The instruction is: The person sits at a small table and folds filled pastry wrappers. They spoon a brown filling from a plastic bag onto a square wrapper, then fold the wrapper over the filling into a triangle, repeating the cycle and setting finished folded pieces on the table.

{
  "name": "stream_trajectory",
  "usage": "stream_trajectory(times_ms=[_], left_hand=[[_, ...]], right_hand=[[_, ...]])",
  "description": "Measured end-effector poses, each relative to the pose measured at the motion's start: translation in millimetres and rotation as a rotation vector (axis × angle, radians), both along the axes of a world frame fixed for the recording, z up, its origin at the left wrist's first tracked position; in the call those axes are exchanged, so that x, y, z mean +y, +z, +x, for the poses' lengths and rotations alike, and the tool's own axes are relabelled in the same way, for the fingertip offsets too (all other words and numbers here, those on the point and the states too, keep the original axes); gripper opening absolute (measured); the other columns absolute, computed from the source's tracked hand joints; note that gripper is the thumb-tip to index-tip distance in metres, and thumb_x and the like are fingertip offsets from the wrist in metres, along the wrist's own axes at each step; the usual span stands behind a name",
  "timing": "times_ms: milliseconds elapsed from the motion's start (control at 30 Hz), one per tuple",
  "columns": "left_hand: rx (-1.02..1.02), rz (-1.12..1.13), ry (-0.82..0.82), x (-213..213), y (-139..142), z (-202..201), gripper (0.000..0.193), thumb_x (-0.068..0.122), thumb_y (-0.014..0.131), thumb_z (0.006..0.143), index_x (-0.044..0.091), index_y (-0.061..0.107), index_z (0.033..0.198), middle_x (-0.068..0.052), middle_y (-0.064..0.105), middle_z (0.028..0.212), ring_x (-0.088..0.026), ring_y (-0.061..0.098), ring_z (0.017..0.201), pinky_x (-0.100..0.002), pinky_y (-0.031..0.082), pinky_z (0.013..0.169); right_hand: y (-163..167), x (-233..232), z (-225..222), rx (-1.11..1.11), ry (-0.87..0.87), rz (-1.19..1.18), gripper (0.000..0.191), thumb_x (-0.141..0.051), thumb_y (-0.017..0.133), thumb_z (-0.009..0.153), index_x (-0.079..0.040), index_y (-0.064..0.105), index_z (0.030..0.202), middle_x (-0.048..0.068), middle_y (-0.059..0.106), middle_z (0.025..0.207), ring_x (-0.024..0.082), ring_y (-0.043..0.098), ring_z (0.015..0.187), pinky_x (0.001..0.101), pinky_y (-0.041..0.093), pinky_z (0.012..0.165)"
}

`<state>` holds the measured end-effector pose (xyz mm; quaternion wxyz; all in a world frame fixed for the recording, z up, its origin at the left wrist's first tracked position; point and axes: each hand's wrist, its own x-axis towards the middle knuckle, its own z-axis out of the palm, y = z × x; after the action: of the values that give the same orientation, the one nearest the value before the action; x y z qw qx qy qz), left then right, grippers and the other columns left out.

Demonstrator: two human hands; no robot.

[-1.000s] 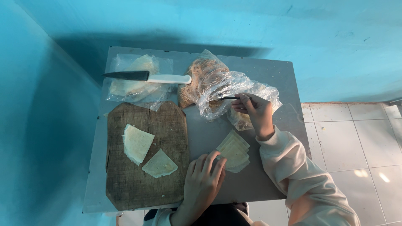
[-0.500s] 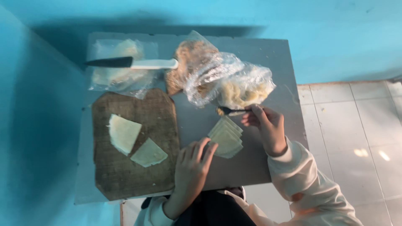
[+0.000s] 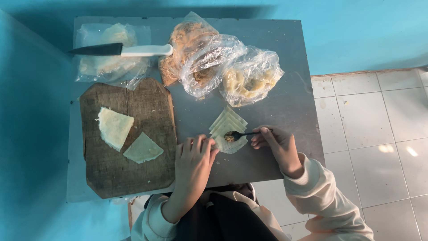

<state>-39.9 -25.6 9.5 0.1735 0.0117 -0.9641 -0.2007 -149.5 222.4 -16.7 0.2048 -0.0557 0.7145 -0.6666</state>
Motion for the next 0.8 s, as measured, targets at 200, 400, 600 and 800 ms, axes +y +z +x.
stream_trajectory(times_ms=[200, 400, 600, 800], left_hand=[[0.019, 0.013, 0.008, 10.3, -4.6, 0.0, 0.020, 0.027, 0.075, 0.090, 0.015, 0.062, 0.100, -0.001, 0.059, 0.105, -0.022, 0.058, 0.094, -0.041, 0.043, 0.081], [0.041, 0.063, -0.015, 15.2, -4.5, 4.0, 0.017, 0.023, 0.074, 0.093, 0.014, 0.064, 0.104, -0.001, 0.060, 0.103, -0.022, 0.060, 0.091, -0.041, 0.044, 0.080], [0.120, 0.160, -0.024, 22.3, -3.1, 8.5, 0.028, 0.020, 0.074, 0.093, 0.013, 0.063, 0.118, -0.001, 0.064, 0.104, -0.022, 0.061, 0.088, -0.040, 0.045, 0.080], [0.097, 0.217, -0.040, 23.0, -3.5, 11.0, 0.046, 0.007, 0.073, 0.085, 0.012, 0.059, 0.129, -0.002, 0.065, 0.106, -0.022, 0.064, 0.091, -0.040, 0.045, 0.080]], right_hand=[[-6.9, 6.3, 4.3, 0.103, 0.065, -0.001, 0.029, -0.012, 0.052, 0.108, 0.012, 0.068, 0.114, 0.014, 0.073, 0.092, 0.019, 0.072, 0.083, 0.0309, 0.061, 0.077], [-9.2, 14.0, 12.3, 0.154, 0.072, 0.001, 0.028, -0.011, 0.052, 0.108, 0.011, 0.068, 0.114, 0.014, 0.073, 0.097, 0.019, 0.072, 0.087, 0.0322, 0.062, 0.079], [-15.9, 18.7, 14.2, 0.173, 0.090, -0.012, 0.027, -0.010, 0.053, 0.108, 0.012, 0.068, 0.115, 0.015, 0.072, 0.099, 0.020, 0.072, 0.089, 0.0333, 0.062, 0.080], [-19.5, 22.2, 16.1, 0.192, 0.115, -0.036, 0.029, -0.012, 0.055, 0.106, 0.012, 0.067, 0.117, 0.017, 0.072, 0.103, 0.022, 0.072, 0.092, 0.0346, 0.063, 0.083]])
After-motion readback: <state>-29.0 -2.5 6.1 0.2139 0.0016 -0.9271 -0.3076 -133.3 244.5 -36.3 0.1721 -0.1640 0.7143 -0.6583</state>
